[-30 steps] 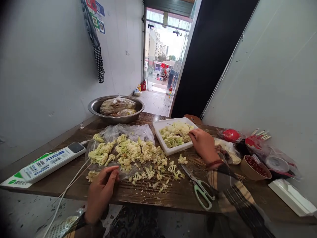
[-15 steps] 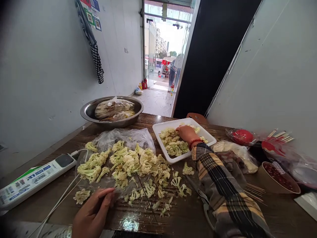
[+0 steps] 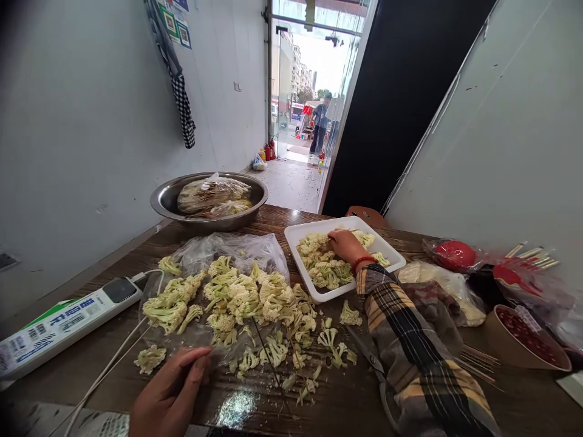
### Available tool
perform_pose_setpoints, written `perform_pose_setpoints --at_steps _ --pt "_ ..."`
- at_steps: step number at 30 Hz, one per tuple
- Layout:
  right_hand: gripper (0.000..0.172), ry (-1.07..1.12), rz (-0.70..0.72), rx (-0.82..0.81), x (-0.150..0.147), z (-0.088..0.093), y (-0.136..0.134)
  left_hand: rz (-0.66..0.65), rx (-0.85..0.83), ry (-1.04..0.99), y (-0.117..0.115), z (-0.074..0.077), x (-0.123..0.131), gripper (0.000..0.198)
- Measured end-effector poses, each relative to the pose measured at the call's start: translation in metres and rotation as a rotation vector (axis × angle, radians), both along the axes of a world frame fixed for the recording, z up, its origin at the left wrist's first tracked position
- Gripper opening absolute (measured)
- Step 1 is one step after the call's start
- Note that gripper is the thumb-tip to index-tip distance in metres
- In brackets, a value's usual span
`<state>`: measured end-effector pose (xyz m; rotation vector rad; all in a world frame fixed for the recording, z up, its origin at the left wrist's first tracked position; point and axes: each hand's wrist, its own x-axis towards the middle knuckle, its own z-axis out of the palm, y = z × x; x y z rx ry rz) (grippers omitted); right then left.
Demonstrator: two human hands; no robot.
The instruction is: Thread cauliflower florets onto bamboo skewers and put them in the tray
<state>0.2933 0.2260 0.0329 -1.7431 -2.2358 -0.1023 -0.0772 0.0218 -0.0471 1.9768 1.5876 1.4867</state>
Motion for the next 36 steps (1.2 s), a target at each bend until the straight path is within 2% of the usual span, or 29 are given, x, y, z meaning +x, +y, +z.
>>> perform_pose_setpoints --at_steps 4,8,10,17,21,24,28,30,36 --pt "0.025 0.096 0.000 0.020 0.005 0.001 -0.002 -0.013 0.018 -0.006 0.000 -0.001 0.000 0.017" --pt "0.049 0.200 -0.033 0.035 0.004 0.002 -0.006 -0.023 -0.015 -0.027 -0.001 0.000 0.001 0.016" --pt "0.052 0.255 -0.052 0.052 0.001 0.001 -0.007 -0.027 -0.036 -0.044 -0.003 0.002 0.002 0.016" --pt "0.034 0.393 -0.012 0.059 -0.003 -0.006 0.000 -0.055 -0.023 -0.068 -0.003 0.007 0.002 0.014" --pt "0.027 0.395 0.021 -0.023 0.009 -0.009 0.000 -0.059 -0.027 -0.076 -0.003 0.004 0.002 0.014" --pt "0.023 0.362 0.026 -0.017 0.010 -0.004 -0.003 -0.054 -0.012 -0.065 -0.004 0.002 0.001 0.015" --pt "0.030 0.329 0.073 0.035 -0.008 0.007 -0.008 -0.037 -0.009 -0.059 -0.005 0.002 0.001 0.015" --pt "0.027 0.321 0.112 0.022 -0.019 0.009 -0.010 -0.043 -0.011 -0.066 -0.005 0.003 0.001 0.014" --pt "0.010 0.264 0.142 -0.080 -0.028 -0.007 -0.019 -0.078 -0.035 -0.084 -0.004 0.005 0.002 0.014"
